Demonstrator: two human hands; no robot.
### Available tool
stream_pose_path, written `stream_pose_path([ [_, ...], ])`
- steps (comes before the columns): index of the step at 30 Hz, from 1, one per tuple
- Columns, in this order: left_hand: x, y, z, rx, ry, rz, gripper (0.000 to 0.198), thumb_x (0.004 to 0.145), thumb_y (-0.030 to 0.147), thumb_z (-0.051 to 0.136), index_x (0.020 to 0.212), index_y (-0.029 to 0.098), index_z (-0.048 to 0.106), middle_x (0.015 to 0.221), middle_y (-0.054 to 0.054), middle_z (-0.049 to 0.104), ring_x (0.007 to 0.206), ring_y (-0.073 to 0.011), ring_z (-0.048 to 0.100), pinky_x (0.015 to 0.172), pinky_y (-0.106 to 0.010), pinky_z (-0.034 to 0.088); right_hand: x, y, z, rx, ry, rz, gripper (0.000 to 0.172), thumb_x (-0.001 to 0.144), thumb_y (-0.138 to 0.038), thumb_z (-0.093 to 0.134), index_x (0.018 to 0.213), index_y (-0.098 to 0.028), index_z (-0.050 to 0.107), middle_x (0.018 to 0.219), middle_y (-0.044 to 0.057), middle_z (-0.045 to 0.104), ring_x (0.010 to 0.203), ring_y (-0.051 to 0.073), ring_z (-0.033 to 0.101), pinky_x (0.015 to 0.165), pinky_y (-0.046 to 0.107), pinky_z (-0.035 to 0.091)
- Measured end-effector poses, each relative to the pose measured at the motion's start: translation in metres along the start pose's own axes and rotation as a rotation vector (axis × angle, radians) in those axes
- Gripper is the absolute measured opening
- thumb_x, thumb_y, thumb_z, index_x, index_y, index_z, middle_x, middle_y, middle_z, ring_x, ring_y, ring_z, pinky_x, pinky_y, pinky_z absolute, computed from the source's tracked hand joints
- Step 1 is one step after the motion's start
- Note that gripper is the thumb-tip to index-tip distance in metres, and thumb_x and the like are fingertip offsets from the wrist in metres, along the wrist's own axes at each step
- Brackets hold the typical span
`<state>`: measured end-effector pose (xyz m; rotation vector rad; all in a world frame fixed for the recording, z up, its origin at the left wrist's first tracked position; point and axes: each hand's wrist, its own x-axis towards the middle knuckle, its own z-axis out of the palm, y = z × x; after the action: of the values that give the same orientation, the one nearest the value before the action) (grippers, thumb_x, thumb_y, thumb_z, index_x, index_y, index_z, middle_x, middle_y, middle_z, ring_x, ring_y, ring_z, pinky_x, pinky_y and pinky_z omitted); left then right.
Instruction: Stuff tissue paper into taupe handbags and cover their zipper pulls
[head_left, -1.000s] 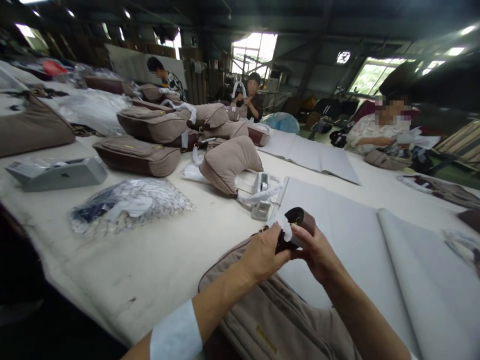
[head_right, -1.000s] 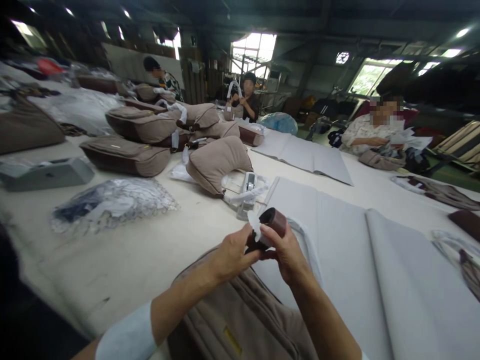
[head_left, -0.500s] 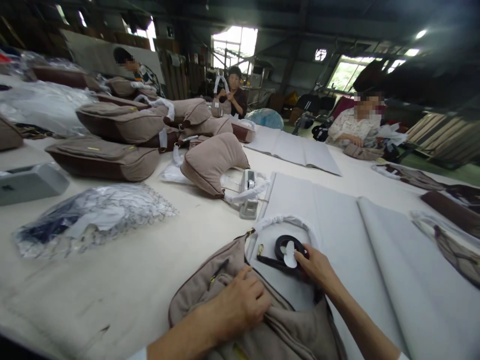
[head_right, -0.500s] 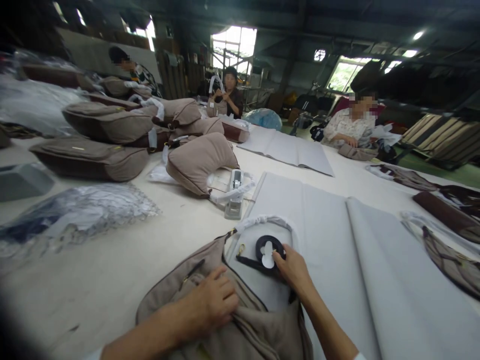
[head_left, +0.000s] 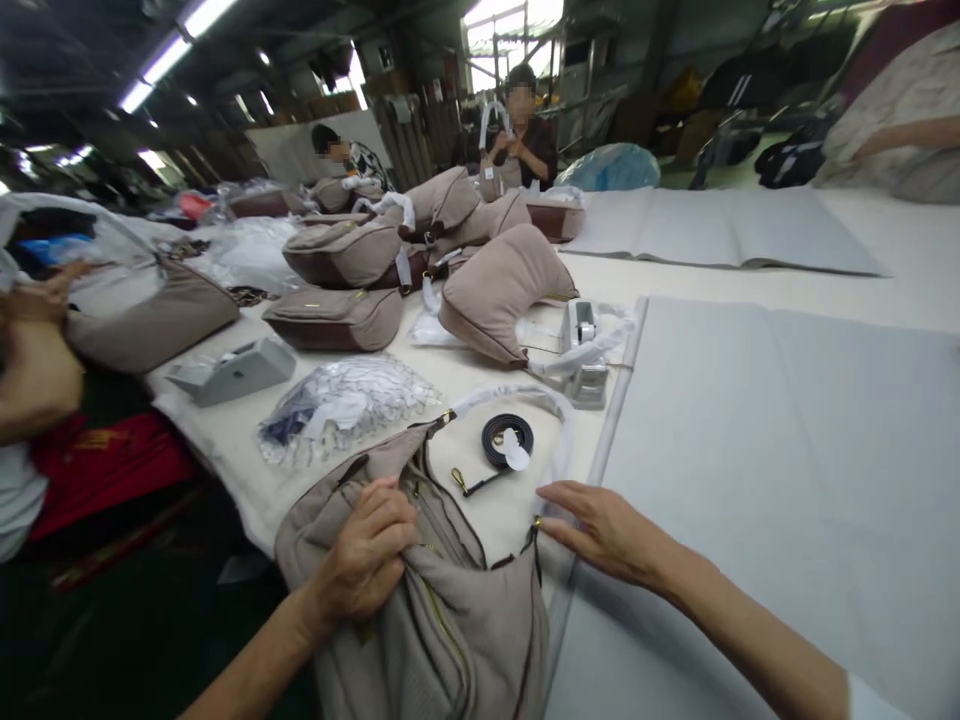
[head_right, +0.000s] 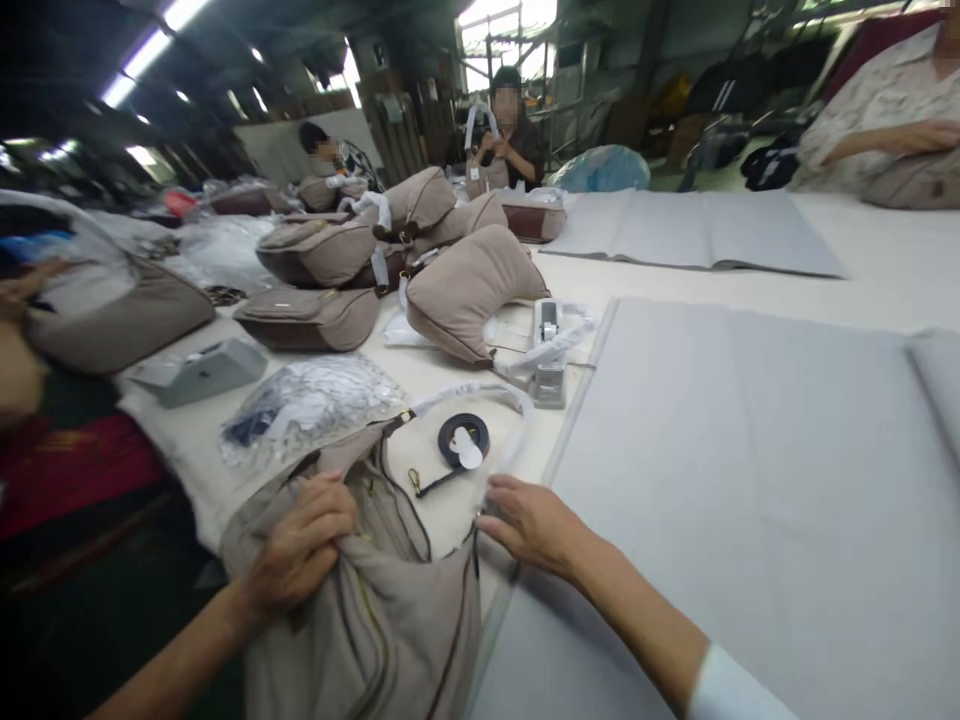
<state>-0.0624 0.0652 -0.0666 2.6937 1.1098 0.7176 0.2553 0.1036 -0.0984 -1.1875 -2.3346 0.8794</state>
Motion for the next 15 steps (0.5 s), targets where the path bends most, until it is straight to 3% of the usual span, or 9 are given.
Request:
stream_pose_path([
  [3, 0.014, -0.019, 0.01, 0.021, 0.067, 0.002, 0.019, 0.077, 0.007, 0.04, 0.078, 0.019, 0.055, 0.08, -0.004, 0.061, 0.083, -0.0172, 0.055, 0.098, -0.046, 0.038, 0.011, 0.006, 0.003, -0.053, 0.093, -0.004, 0.038, 0.089, -0.032, 0.049, 0.12, -0.011, 0.056, 0.126, 0.017, 0.054, 0.115, 0.025, 0.053, 0.096, 0.036, 0.044],
  [5, 0.027, -0.031, 0.017, 0.04, 0.076, 0.0, 0.018, 0.078, 0.009, 0.042, 0.079, 0.019, 0.056, 0.082, -0.004, 0.061, 0.085, -0.018, 0.056, 0.099, -0.046, 0.038, 0.008, 0.006, -0.007, -0.092, 0.151, 0.038, 0.039, 0.09, -0.03, 0.045, 0.123, -0.011, 0.052, 0.124, 0.016, 0.054, 0.113, 0.023, 0.053, 0.095, 0.036, 0.043],
  [7, 0.036, -0.044, 0.025, 0.051, 0.055, 0.01, 0.016, 0.078, 0.012, 0.042, 0.079, 0.02, 0.056, 0.083, -0.004, 0.061, 0.087, -0.0191, 0.055, 0.099, -0.045, 0.039, -0.01, 0.001, -0.019, -0.167, 0.07, -0.01, 0.034, 0.091, -0.032, 0.045, 0.118, -0.015, 0.055, 0.116, 0.013, 0.057, 0.105, 0.022, 0.055, 0.09, 0.035, 0.044],
  [11, 0.037, -0.067, 0.041, 0.092, -0.024, 0.034, 0.016, 0.079, 0.015, 0.042, 0.075, 0.02, 0.057, 0.082, -0.005, 0.061, 0.087, -0.0213, 0.054, 0.092, -0.042, 0.043, -0.094, -0.008, -0.028, -0.369, -0.307, -0.159, 0.02, 0.084, -0.039, 0.055, 0.087, -0.02, 0.062, 0.093, 0.007, 0.061, 0.089, 0.022, 0.054, 0.079, 0.037, 0.042],
  [13, 0.036, -0.07, 0.043, 0.111, -0.047, 0.031, 0.017, 0.079, 0.015, 0.042, 0.08, 0.019, 0.059, 0.085, -0.006, 0.062, 0.087, -0.0224, 0.055, 0.087, -0.041, 0.045, -0.147, -0.002, -0.03, -0.453, -0.355, -0.011, 0.013, 0.085, -0.032, 0.055, 0.081, -0.02, 0.059, 0.087, 0.005, 0.061, 0.084, 0.021, 0.053, 0.075, 0.037, 0.04],
  [15, 0.038, -0.059, 0.04, 0.114, 0.0, 0.022, 0.02, 0.08, 0.016, 0.042, 0.09, 0.017, 0.059, 0.092, -0.009, 0.063, 0.091, -0.0242, 0.056, 0.086, -0.043, 0.045, -0.194, 0.011, -0.034, -0.522, -0.29, 0.131, 0.01, 0.087, -0.023, 0.051, 0.085, -0.021, 0.06, 0.091, 0.005, 0.062, 0.086, 0.021, 0.053, 0.075, 0.037, 0.039],
])
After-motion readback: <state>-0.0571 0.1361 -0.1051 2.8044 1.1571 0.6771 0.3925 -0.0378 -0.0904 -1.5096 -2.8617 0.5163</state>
